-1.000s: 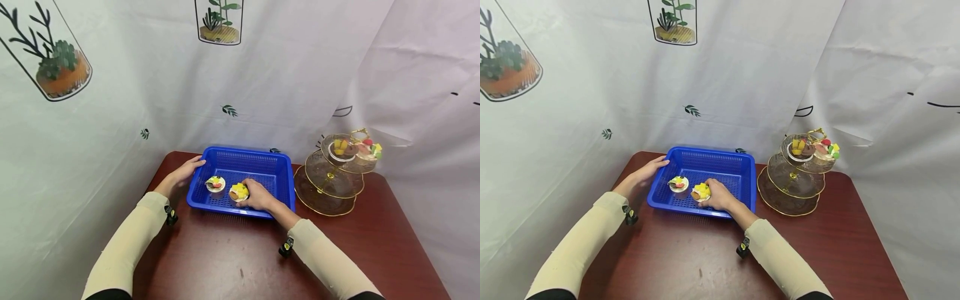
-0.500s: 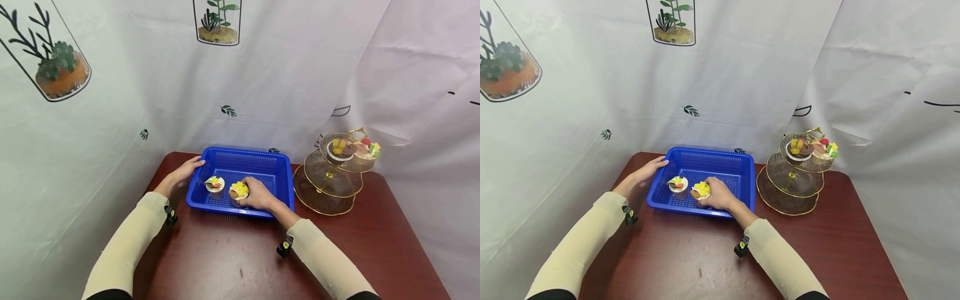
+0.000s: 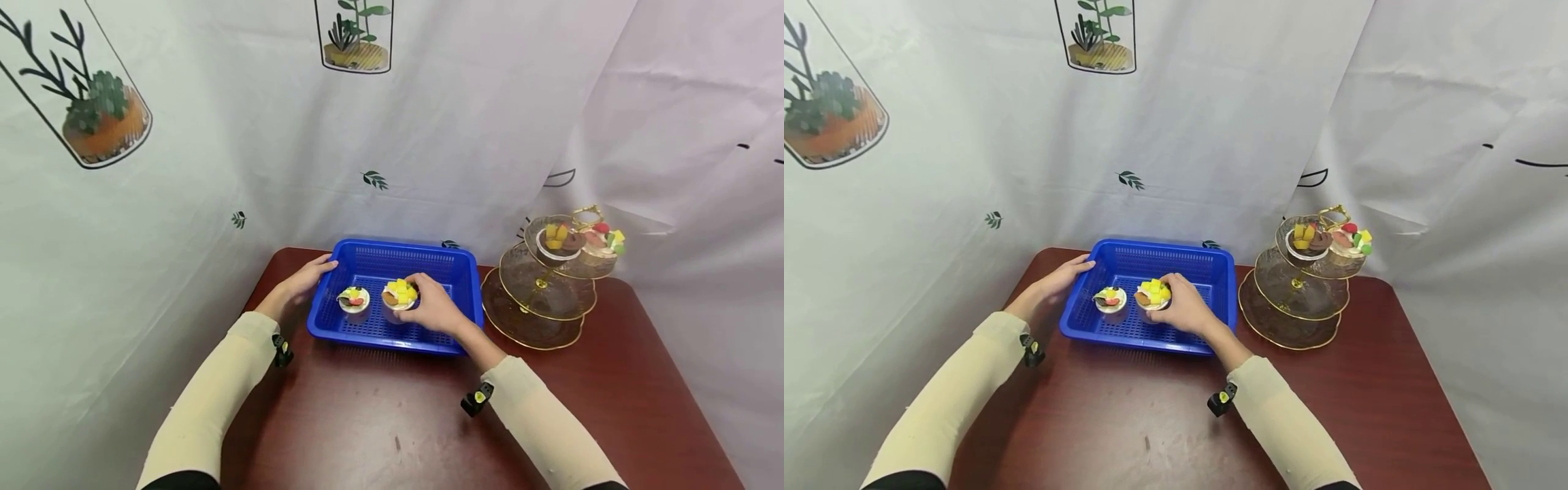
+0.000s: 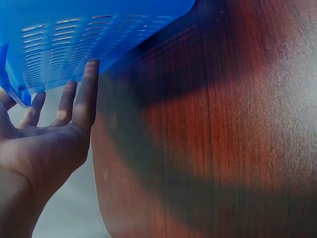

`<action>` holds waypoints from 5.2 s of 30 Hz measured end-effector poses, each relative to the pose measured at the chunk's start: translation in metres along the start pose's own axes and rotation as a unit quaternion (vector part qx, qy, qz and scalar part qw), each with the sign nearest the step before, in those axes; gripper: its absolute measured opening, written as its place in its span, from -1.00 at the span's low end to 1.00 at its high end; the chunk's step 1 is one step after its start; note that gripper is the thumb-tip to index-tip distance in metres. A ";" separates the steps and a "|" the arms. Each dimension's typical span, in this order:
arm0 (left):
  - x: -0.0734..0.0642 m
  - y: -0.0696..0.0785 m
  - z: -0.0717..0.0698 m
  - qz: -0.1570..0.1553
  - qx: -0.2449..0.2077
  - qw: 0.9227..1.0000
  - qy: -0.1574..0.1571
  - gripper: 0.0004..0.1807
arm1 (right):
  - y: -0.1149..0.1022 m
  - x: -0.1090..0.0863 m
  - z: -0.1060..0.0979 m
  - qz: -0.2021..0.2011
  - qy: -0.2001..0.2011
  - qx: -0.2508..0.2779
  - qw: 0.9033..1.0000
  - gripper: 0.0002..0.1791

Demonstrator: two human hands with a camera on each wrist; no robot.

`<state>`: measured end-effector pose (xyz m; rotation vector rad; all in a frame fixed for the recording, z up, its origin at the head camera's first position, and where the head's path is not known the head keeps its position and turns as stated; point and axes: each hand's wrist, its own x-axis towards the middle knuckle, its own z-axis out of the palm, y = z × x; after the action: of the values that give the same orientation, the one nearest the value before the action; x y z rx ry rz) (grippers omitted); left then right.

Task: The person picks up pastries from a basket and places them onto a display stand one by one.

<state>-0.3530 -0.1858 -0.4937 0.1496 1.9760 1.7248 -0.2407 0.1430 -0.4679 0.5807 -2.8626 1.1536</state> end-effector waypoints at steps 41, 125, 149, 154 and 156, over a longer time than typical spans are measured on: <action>-0.002 -0.001 0.002 0.011 -0.010 1.000 -0.009 -0.33 | 0.027 -0.114 -0.111 -0.009 0.305 -0.041 0.951 -0.20; 0.001 -0.003 -0.002 0.008 0.013 1.000 -0.005 -0.31 | 0.076 -0.090 -0.119 0.209 0.398 0.004 0.893 -0.11; 0.001 -0.005 -0.001 0.011 0.008 1.000 -0.005 -0.31 | 0.075 -0.107 -0.120 0.208 0.367 -0.044 0.906 -0.21; -0.001 -0.005 -0.001 0.006 0.008 1.000 -0.006 -0.31 | 0.069 -0.118 -0.120 0.198 0.373 -0.033 0.906 -0.33; -0.001 -0.005 -0.001 0.006 0.007 1.000 -0.008 -0.30 | 0.067 -0.122 -0.119 0.195 0.374 -0.031 0.906 -0.35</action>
<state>-0.3516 -0.1880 -0.4985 0.1804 1.9804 1.7131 -0.1655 0.3077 -0.4425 -0.3963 -2.3457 1.0048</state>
